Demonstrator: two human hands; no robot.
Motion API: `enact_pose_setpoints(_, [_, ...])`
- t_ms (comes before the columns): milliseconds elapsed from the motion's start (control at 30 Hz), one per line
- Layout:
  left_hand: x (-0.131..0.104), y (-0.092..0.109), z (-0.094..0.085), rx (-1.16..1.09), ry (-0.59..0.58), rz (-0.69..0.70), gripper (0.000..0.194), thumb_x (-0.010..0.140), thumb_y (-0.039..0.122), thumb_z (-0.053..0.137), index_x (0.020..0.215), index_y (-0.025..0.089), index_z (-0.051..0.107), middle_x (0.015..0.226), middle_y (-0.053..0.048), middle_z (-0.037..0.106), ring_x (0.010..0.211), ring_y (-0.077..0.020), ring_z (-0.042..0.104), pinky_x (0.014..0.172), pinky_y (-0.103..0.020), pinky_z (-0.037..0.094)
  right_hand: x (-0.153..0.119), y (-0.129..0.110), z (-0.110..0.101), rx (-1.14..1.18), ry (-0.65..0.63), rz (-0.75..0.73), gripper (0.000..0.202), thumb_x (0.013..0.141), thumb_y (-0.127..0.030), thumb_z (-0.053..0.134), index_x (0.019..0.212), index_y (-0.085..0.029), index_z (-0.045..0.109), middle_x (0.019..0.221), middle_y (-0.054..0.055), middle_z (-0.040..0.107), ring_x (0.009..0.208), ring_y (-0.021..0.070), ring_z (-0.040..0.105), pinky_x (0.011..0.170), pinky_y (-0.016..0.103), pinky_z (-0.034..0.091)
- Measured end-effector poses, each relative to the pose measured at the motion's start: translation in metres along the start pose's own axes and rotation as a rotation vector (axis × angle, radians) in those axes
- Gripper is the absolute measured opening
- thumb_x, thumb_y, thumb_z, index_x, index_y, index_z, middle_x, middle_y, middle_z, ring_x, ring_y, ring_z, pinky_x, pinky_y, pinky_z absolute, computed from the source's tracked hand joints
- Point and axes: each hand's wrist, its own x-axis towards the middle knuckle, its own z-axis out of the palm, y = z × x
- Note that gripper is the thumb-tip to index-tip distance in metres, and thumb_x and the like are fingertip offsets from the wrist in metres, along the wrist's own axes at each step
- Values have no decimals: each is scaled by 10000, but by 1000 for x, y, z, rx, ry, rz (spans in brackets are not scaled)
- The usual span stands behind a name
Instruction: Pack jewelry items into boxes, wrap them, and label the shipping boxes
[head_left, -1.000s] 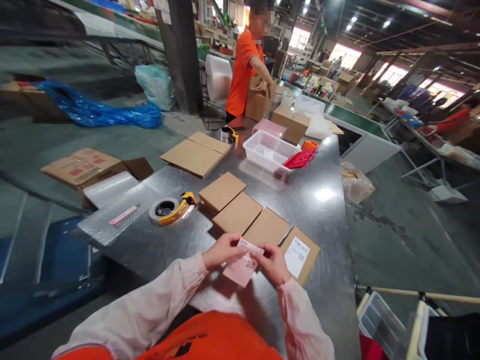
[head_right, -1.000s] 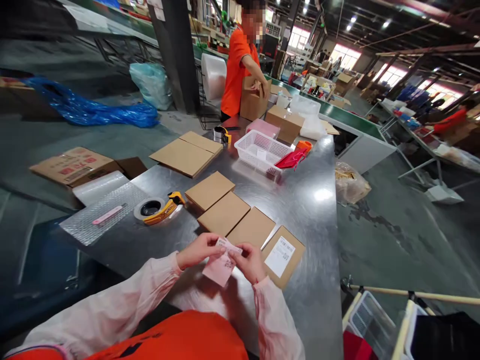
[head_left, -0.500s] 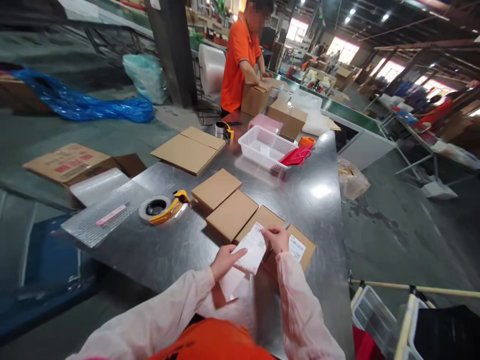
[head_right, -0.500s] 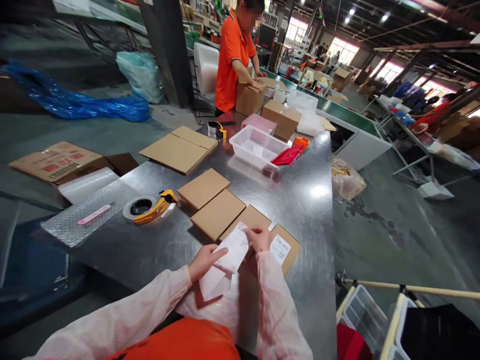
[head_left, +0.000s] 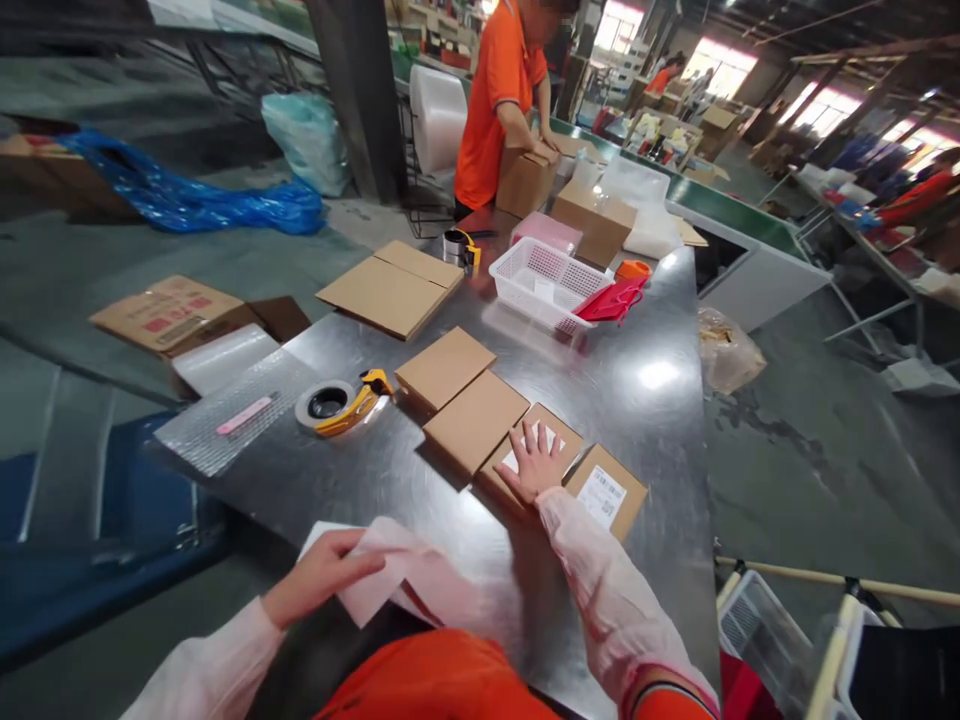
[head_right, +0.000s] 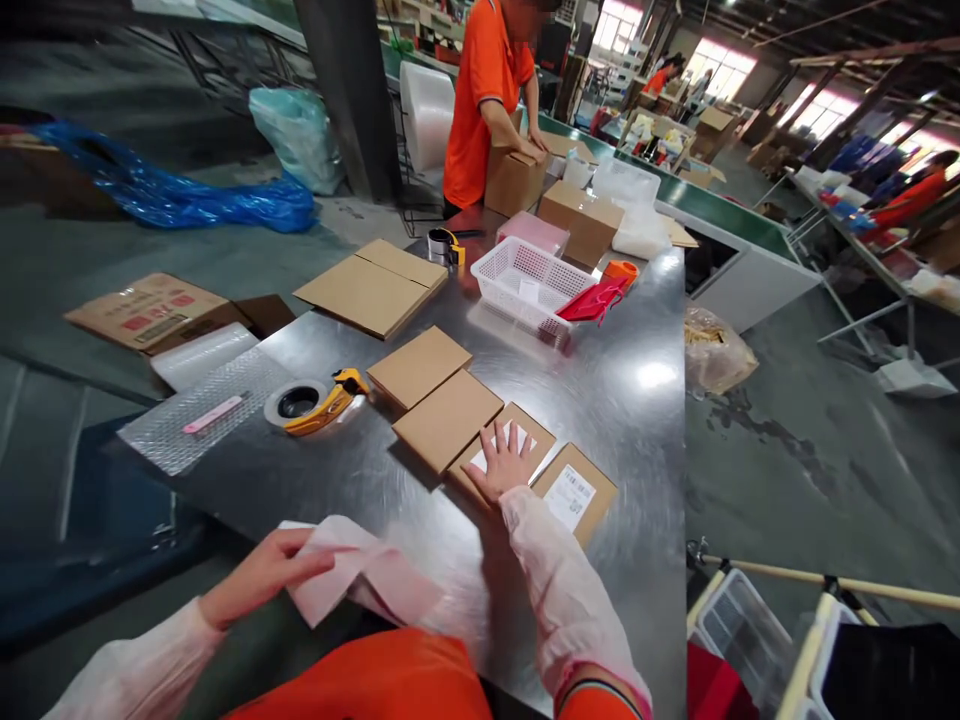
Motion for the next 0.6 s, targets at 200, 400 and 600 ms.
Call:
enact_pose_setpoints(200, [4, 75, -11, 164, -83, 371, 208, 736, 347, 663, 773, 204, 809, 1076, -117, 747, 989, -292, 684, 914, -353, 514, -20, -75, 1, 967, -89, -287, 763, 905, -738, 270, 1343, -190, 570, 1534, 137, 397, 1443, 272, 302, 1183, 459, 198])
enact_pose_setpoints(400, [7, 98, -29, 282, -143, 402, 232, 695, 254, 578, 782, 222, 791, 955, -80, 771, 897, -252, 702, 851, -298, 529, -27, -88, 9, 1438, -663, -223, 780, 474, -622, 863, 1086, -177, 672, 921, 41, 704, 866, 201, 654, 858, 364, 505])
enact_pose_setpoints(600, [26, 85, -39, 25, 193, 258, 218, 580, 264, 627, 744, 170, 735, 918, -98, 770, 901, -268, 697, 861, -344, 532, -58, -93, 25, 1599, -611, -51, 613, 504, -422, 908, 1036, -209, 692, 915, 20, 680, 815, 140, 625, 795, 295, 499])
